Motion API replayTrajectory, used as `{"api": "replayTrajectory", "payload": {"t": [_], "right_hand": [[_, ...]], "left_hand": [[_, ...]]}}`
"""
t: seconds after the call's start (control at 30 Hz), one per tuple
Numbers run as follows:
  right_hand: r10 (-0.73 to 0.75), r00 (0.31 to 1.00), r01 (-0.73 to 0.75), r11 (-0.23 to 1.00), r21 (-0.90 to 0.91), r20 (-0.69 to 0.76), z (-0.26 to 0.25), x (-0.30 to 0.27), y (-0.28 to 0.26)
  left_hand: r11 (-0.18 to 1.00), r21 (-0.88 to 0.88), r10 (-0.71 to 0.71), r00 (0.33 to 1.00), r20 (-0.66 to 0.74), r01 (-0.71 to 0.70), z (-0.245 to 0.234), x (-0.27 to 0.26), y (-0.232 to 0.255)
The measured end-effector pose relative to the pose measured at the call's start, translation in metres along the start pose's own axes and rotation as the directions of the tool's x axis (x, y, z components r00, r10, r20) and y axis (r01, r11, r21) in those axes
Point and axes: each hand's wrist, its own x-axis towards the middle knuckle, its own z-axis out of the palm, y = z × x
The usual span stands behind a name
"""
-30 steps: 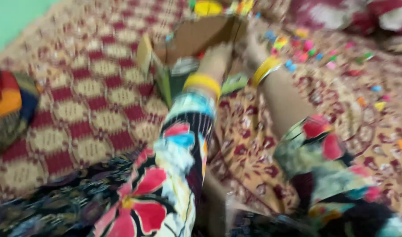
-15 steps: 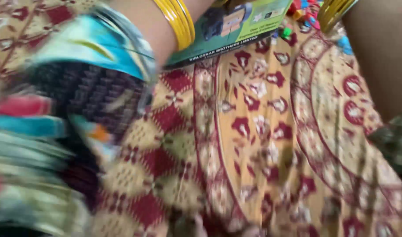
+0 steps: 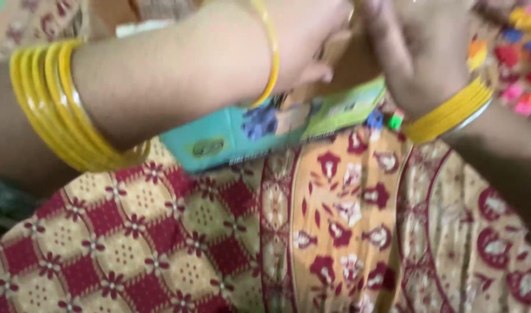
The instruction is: Sorting colorful plastic building blocks and letters and putting them into a cardboard box on a bed.
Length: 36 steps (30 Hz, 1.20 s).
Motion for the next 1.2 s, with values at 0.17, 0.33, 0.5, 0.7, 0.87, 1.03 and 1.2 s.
{"api": "replayTrajectory", "payload": {"t": [0.17,0.33,0.5,0.7,0.87,1.03,1.2], "right_hand": [[-0.463,0.881,0.426,0.867,-0.258,-0.101,-0.007,0.012,-0.029],[-0.333,0.939,0.308,0.926,-0.217,-0.089,0.038,-0.009,-0.024],[-0.214,0.977,0.204,0.947,-0.249,-0.014,0.066,-0.038,-0.02],[-0.201,0.979,0.191,0.955,-0.228,-0.021,0.061,-0.036,-0.033],[-0.231,0.973,0.23,0.971,-0.068,0.001,0.025,-0.014,-0.062],[-0.24,0.969,0.241,0.971,-0.003,-0.059,0.038,0.018,-0.044],[-0.183,0.958,0.21,0.972,0.105,-0.219,0.036,0.017,-0.012]], "left_hand": [[0.993,0.093,-0.084,0.992,0.097,0.075,-0.033,-0.004,-0.004],[0.951,0.036,-0.308,0.932,0.191,0.307,0.021,-0.033,0.002],[0.862,-0.151,-0.471,0.875,0.112,0.484,0.086,-0.073,0.024],[0.826,-0.092,-0.55,0.831,0.079,0.556,0.101,-0.077,0.026],[0.883,-0.018,-0.47,0.882,-0.028,0.47,0.08,-0.083,0.002],[0.84,0.01,-0.541,0.839,-0.051,0.543,0.063,-0.054,-0.02],[0.828,-0.074,-0.535,0.742,-0.404,0.556,0.08,-0.018,0.022]]}}
